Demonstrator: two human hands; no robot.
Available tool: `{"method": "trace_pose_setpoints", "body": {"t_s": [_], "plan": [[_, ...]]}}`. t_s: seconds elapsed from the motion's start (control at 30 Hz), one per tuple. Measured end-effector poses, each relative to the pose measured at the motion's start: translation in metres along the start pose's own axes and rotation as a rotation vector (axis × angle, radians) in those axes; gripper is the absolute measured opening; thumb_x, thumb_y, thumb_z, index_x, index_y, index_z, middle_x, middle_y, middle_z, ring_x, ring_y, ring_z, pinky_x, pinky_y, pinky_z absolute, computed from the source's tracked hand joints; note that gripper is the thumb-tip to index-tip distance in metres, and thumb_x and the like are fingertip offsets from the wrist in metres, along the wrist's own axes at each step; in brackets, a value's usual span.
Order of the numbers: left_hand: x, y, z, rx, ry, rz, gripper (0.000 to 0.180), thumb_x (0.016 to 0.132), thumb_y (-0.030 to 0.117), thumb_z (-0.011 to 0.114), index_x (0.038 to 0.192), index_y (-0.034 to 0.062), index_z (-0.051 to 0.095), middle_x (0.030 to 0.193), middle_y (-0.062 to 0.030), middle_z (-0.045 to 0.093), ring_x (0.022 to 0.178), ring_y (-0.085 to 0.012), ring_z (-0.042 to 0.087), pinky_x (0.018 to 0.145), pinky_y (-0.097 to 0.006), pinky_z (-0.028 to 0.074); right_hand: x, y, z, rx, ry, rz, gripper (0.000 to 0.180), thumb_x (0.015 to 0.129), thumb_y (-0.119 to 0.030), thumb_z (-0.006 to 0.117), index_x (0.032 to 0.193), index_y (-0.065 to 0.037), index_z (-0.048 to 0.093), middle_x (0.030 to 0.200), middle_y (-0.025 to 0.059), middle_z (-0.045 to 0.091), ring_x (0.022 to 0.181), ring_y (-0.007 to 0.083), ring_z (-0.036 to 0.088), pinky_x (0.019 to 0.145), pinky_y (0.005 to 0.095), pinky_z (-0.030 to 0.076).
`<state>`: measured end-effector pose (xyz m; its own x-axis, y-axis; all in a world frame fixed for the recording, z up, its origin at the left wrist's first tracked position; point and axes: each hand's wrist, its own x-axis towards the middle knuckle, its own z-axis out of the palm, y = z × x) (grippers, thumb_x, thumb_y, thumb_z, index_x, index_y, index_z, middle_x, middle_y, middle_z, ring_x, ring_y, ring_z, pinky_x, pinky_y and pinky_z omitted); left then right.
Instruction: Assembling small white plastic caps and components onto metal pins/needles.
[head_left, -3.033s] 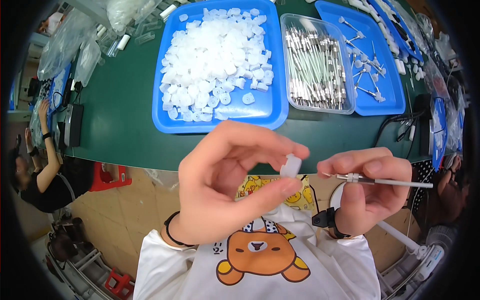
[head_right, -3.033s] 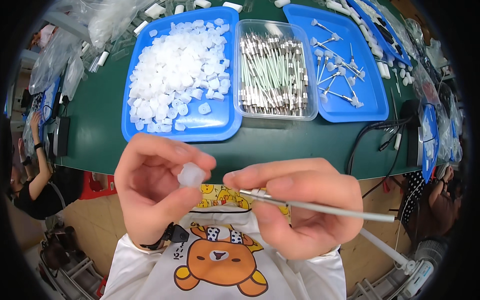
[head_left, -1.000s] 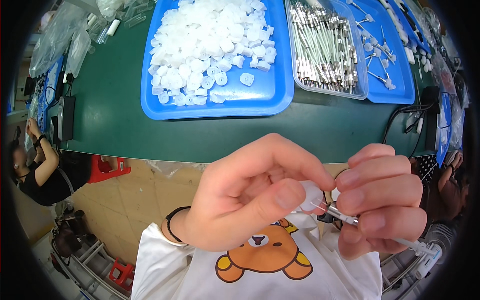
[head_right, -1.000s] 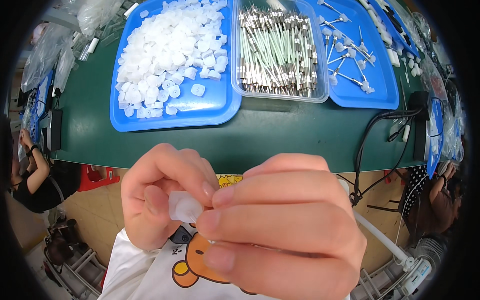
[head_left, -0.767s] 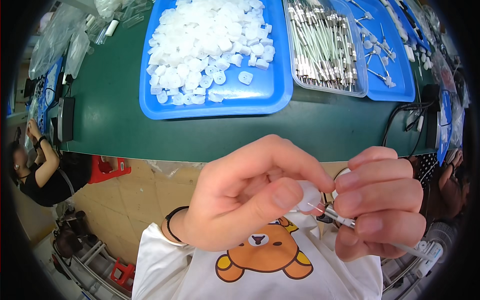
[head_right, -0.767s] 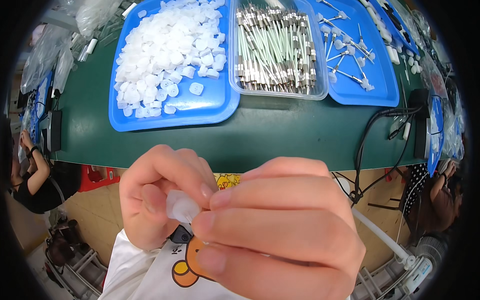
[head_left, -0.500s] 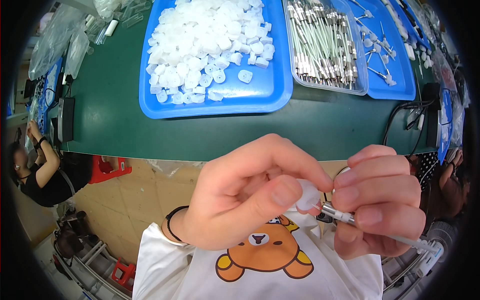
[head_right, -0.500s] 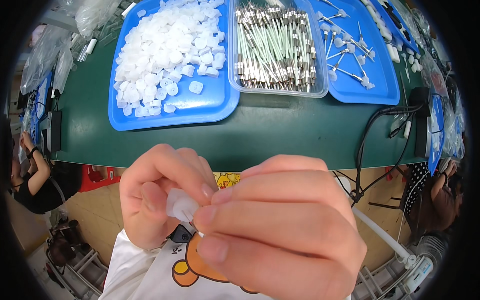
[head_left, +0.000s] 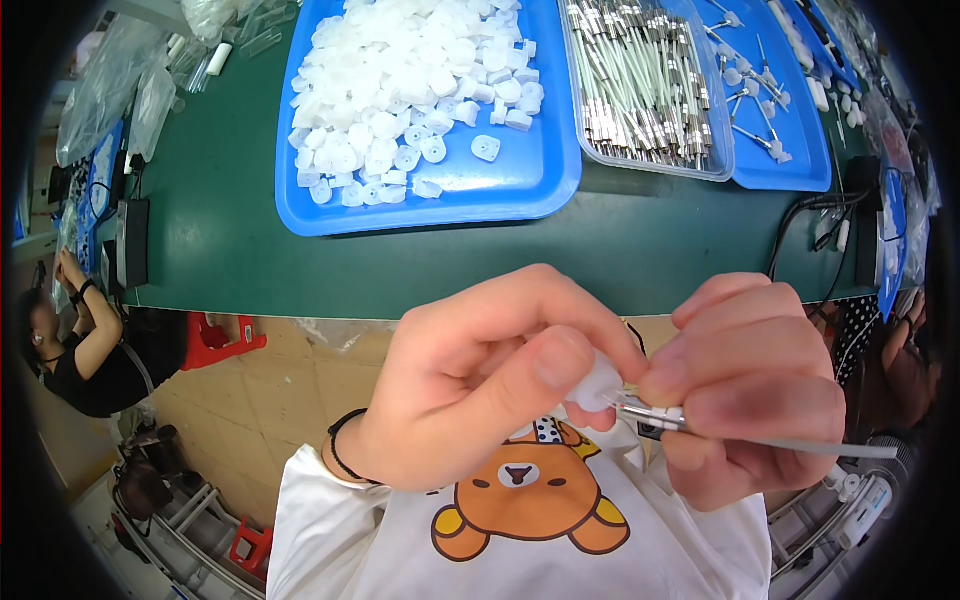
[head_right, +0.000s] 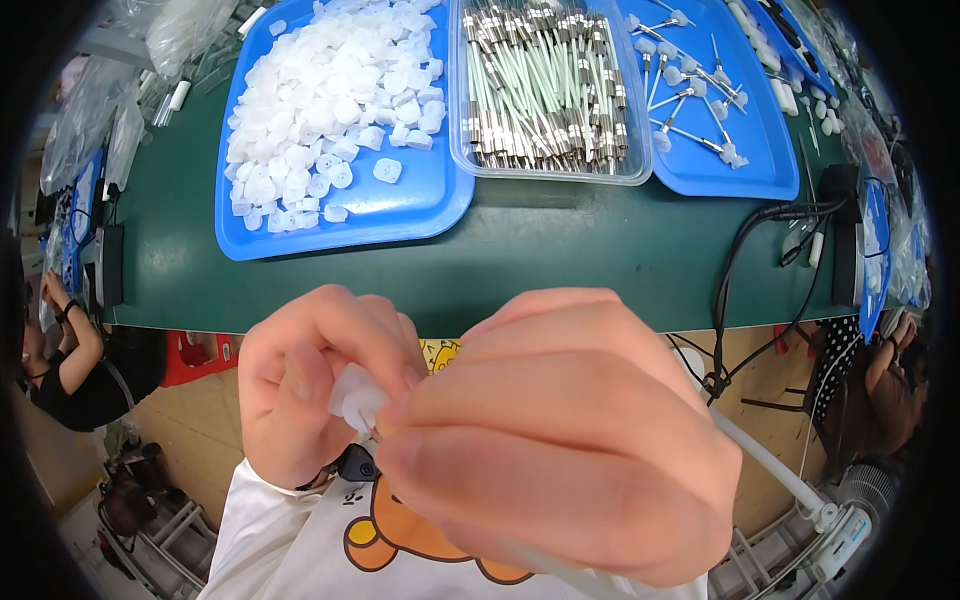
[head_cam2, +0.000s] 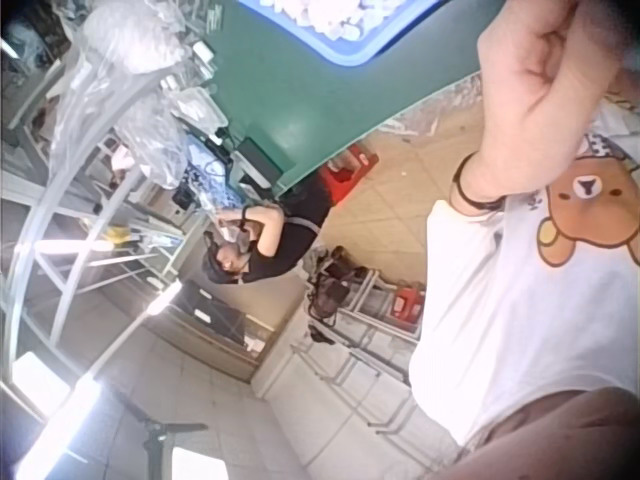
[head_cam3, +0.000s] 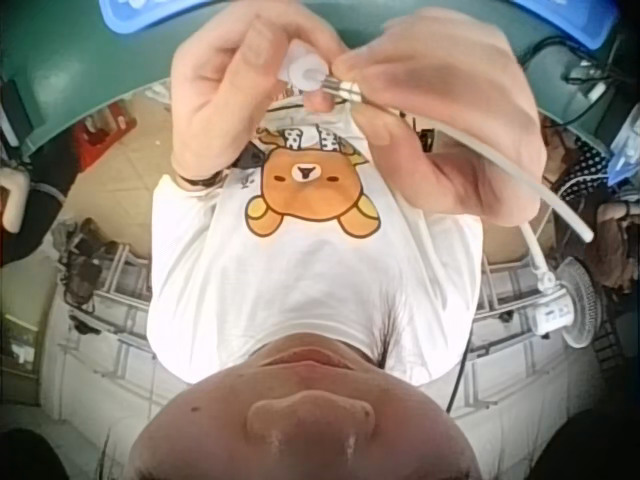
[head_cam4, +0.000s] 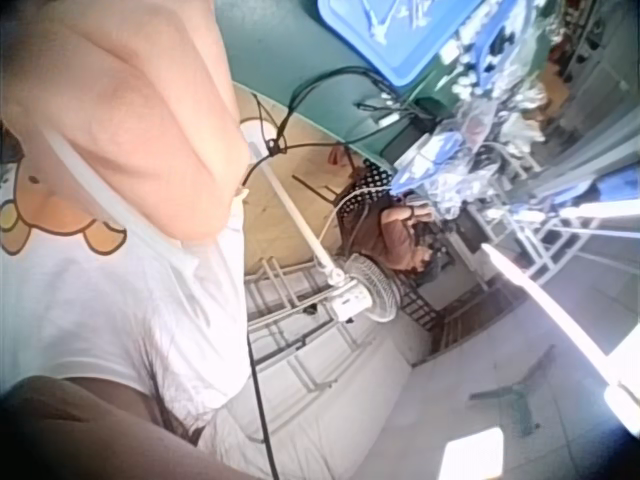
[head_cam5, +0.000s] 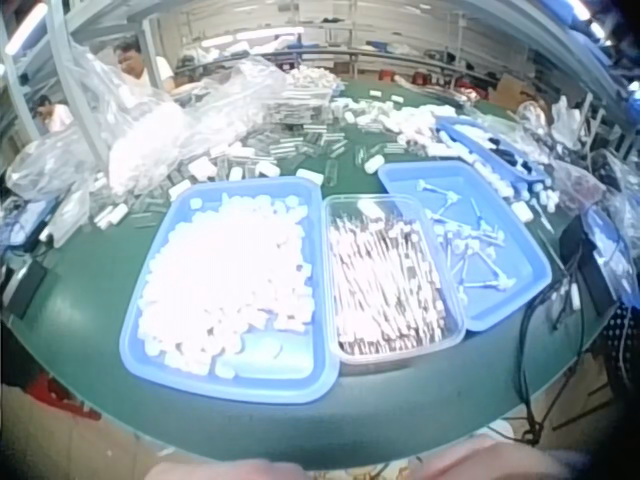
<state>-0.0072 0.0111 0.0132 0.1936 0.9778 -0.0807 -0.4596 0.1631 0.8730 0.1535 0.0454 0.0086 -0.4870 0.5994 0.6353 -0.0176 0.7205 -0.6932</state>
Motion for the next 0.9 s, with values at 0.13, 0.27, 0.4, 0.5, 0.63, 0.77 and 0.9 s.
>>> {"method": "trace_pose_setpoints", "body": {"t_s": [0.13,0.27,0.4,0.5,0.63,0.77,0.9], "plan": [[0.0,0.001,0.0,-0.004,-0.004,-0.014,0.043,0.081,0.04,0.04,0.075,-0.0023,0.048,0.064,-0.009,0.051,0.054,-0.0116,0.044,0.051,-0.023,0.034,-0.003,0.007,0.001,0.042,0.042,-0.052,0.023,0.068,-0.014,0.062,0.082,-0.006,0.045,0.073,0.0074,0.055,0.063,0.016,0.049,0.058,0.0314,0.04],[-0.001,-0.001,-0.001,0.003,0.013,-0.004,0.043,0.081,0.04,0.04,0.074,-0.0021,0.048,0.063,-0.0084,0.05,0.054,-0.0115,0.043,0.05,-0.023,0.033,0.02,-0.02,-0.008,-0.11,-0.159,0.134,0.023,0.068,-0.014,0.062,0.082,-0.006,0.045,0.073,0.0074,0.055,0.064,0.0163,0.05,0.058,0.0313,0.041],[0.0,0.001,0.001,0.005,0.0,-0.024,0.043,0.081,0.04,0.041,0.074,-0.0019,0.048,0.063,-0.0083,0.05,0.053,-0.0114,0.043,0.049,-0.022,0.033,0.02,-0.022,-0.01,-0.125,-0.178,0.133,0.025,0.068,-0.013,0.062,0.084,-0.006,0.045,0.074,0.0075,0.055,0.065,0.017,0.05,0.059,0.0315,0.041],[-0.001,0.0,0.0,0.0,0.001,-0.033,0.043,0.081,0.04,0.04,0.074,-0.0018,0.048,0.062,-0.0086,0.05,0.052,-0.0115,0.044,0.048,-0.022,0.034,0.021,-0.022,-0.012,-0.126,-0.209,0.133,0.025,0.068,-0.012,0.062,0.085,-0.007,0.044,0.076,0.0082,0.055,0.065,0.0177,0.05,0.059,0.0321,0.041],[-0.001,0.0,0.0,-0.002,0.015,-0.039,0.044,0.081,0.041,0.04,0.073,-0.0016,0.047,0.063,-0.0092,0.05,0.053,-0.0119,0.045,0.048,-0.022,0.034,0.021,-0.026,-0.013,-0.152,-0.236,0.141,0.025,0.068,-0.011,0.062,0.085,-0.007,0.044,0.079,0.0095,0.054,0.066,0.0189,0.051,0.059,0.0326,0.042],[0.0,0.0,0.001,-0.009,0.023,-0.049,0.044,0.08,0.042,0.041,0.073,-0.0015,0.047,0.064,-0.0095,0.051,0.053,-0.0118,0.045,0.048,-0.022,0.034,0.019,-0.029,-0.01,-0.184,-0.197,0.16,0.025,0.068,-0.011,0.061,0.085,-0.007,0.044,0.079,0.0098,0.054,0.067,0.02,0.051,0.058,0.033,0.042],[0.001,-0.001,0.001,-0.013,0.021,-0.044,0.044,0.079,0.042,0.043,0.074,-0.0015,0.047,0.065,-0.0096,0.052,0.054,-0.0115,0.045,0.05,-0.022,0.035,0.033,-0.031,-0.008,-0.212,-0.257,0.197,0.024,0.068,-0.013,0.061,0.084,-0.008,0.045,0.078,0.0087,0.054,0.067,0.0203,0.052,0.058,0.0328,0.041]]}}
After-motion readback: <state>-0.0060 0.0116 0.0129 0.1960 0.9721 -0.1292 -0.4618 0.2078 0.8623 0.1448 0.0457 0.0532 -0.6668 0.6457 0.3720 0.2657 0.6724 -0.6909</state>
